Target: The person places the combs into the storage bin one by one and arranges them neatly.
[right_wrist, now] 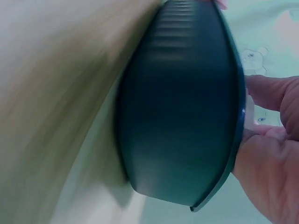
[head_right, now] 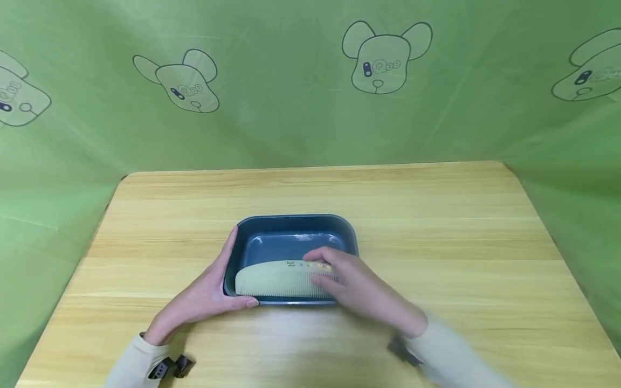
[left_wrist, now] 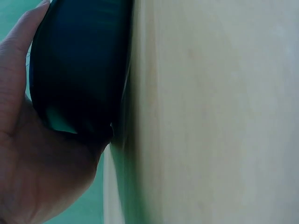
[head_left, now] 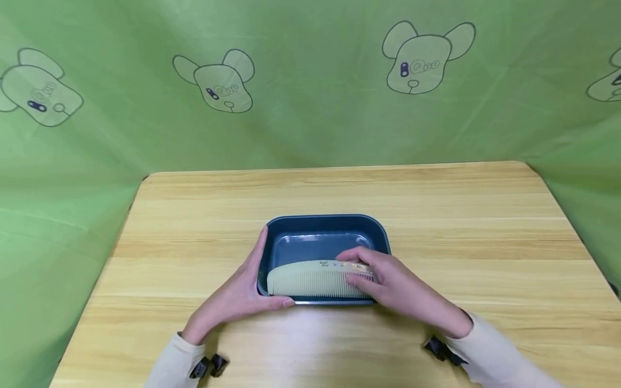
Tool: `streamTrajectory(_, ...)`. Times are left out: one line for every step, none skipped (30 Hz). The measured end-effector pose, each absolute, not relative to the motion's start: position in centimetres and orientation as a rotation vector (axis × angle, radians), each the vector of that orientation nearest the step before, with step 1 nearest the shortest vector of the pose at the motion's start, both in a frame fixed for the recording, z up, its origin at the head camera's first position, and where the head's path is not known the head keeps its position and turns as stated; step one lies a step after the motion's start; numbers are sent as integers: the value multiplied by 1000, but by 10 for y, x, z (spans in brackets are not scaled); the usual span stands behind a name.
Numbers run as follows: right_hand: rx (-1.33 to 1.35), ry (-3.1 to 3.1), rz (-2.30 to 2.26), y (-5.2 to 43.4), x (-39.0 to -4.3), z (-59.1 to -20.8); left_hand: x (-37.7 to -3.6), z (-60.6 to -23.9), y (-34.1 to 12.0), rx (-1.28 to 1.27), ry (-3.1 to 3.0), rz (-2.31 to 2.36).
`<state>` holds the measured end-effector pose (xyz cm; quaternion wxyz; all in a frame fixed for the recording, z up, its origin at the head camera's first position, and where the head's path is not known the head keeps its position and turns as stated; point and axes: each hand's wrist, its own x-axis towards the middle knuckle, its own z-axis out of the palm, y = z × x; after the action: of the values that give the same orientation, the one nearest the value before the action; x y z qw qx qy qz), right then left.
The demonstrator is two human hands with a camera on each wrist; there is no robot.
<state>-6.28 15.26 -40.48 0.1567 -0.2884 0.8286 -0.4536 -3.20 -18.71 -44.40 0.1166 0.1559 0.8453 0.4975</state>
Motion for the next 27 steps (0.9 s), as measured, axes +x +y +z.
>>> streamTrajectory(-849,2400,-1272,152,-62,-405,-32,-444,-187,457,2475,1455)
streamTrajectory(-876,2429,-1244,151,-62,-405,-32,-444,-187,455,2474,1455)
streamTrajectory(-905,2456,-1217,150,-61,-405,-32,-443,-187,452,2474,1455)
streamTrajectory(-935,2481,-1195,149,-60,-406,-31,-443,-187,449,2474,1452)
streamTrajectory(-964,2500,-1178,149,-60,-406,-31,-443,-187,448,2475,1451)
streamTrajectory(-994,2520,-1163,149,-59,-406,-31,-443,-187,447,2477,1447)
streamTrajectory(-1030,2539,-1147,148,-58,-407,-31,-444,-187,448,2480,1446)
streamTrajectory(-1063,2559,-1130,148,-57,-407,-31,-444,-187,450,2484,1444)
streamTrajectory(-1093,2577,-1116,148,-57,-407,-31,-444,-187,452,2488,1440)
streamTrajectory(-1122,2595,-1100,148,-56,-408,-32,-444,-187,457,2491,1439)
streamTrajectory(-1147,2613,-1082,148,-56,-408,-32,-444,-187,461,2493,1441)
streamTrajectory(-1171,2630,-1065,147,-55,-409,-32,-444,-187,465,2495,1441)
streamTrajectory(-1192,2645,-1051,147,-55,-409,-32,-444,-187,467,2496,1442)
streamTrajectory(-1208,2658,-1041,147,-55,-410,-32,-444,-187,471,2495,1443)
streamTrajectory(-1224,2669,-1032,147,-55,-410,-32,-444,-187,475,2493,1446)
streamTrajectory(-1241,2678,-1025,146,-55,-411,-32,-444,-187,478,2493,1447)
streamTrajectory(-1252,2685,-1022,146,-54,-411,-32,-444,-187,480,2492,1447)
streamTrajectory(-1262,2689,-1022,146,-54,-411,-32,-444,-187,481,2493,1445)
streamTrajectory(-1265,2692,-1021,147,-54,-411,-32,-443,-187,480,2492,1445)
streamTrajectory(-1265,2694,-1017,147,-54,-411,-32,-443,-187,478,2493,1445)
streamTrajectory(-1263,2696,-1006,147,-54,-411,-32,-443,-188,476,2494,1443)
streamTrajectory(-1256,2698,-990,146,-54,-411,-32,-443,-188,474,2496,1440)
streamTrajectory(-1245,2701,-968,146,-54,-410,-32,-443,-188,474,2498,1436)
streamTrajectory(-1234,2704,-947,146,-55,-410,-32,-443,-189,475,2500,1432)
streamTrajectory(-1222,2705,-925,146,-55,-409,-32,-443,-189,477,2501,1428)
streamTrajectory(-1212,2706,-905,146,-55,-409,-33,-443,-189,479,2506,1421)
streamTrajectory(-1204,2707,-886,145,-55,-409,-33,-442,-189,478,2511,1412)
